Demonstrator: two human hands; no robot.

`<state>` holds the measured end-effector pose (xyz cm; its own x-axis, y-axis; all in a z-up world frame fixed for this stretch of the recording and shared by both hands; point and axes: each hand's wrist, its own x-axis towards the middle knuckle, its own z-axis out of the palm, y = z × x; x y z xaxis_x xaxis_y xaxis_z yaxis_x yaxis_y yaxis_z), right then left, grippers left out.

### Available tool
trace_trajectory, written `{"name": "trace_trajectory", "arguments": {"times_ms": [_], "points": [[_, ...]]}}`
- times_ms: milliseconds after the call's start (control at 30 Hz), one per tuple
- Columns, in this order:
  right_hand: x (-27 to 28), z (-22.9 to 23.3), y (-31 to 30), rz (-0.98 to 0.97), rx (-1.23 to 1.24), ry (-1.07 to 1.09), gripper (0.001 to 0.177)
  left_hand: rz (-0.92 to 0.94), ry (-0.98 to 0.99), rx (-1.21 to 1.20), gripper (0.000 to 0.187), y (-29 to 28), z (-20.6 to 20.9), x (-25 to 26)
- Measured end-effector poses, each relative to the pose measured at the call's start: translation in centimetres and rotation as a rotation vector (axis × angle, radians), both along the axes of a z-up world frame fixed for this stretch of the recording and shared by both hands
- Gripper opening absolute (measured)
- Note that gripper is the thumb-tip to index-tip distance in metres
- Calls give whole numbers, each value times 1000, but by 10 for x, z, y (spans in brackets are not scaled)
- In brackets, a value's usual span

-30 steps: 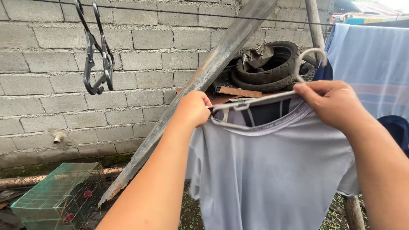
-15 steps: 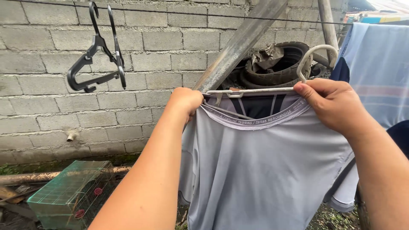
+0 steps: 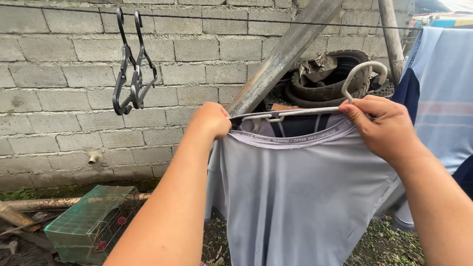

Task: Taking dry clothes off hangers and a clothesline.

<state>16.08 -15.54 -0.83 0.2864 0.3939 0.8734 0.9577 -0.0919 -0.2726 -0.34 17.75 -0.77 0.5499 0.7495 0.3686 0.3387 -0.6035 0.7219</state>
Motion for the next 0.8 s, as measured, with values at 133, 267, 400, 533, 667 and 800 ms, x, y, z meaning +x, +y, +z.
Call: {"name": "trace_trajectory", "arguments": {"times_ms": [133, 267, 400, 533, 667, 800], "points": [[-11, 7, 1, 56, -35, -1, 16, 45, 106, 108, 23, -30, 19, -6], [-35, 15, 18, 76, -95, -18, 17, 17, 126, 279, 38, -75, 37, 2], [-30, 21, 18, 5, -42, -38, 21, -132, 125, 227, 43, -126, 51, -22], [-14, 16, 10, 18, -20, 143, 21, -196, 60, 300, 45, -117, 53, -37], [-24, 17, 23, 82, -11, 61, 23, -413, -25, 427, 29, -120, 40, -21], [-37, 26, 26, 81, -102, 203, 24, -569, -96, 390, 24, -119, 34, -14]]}}
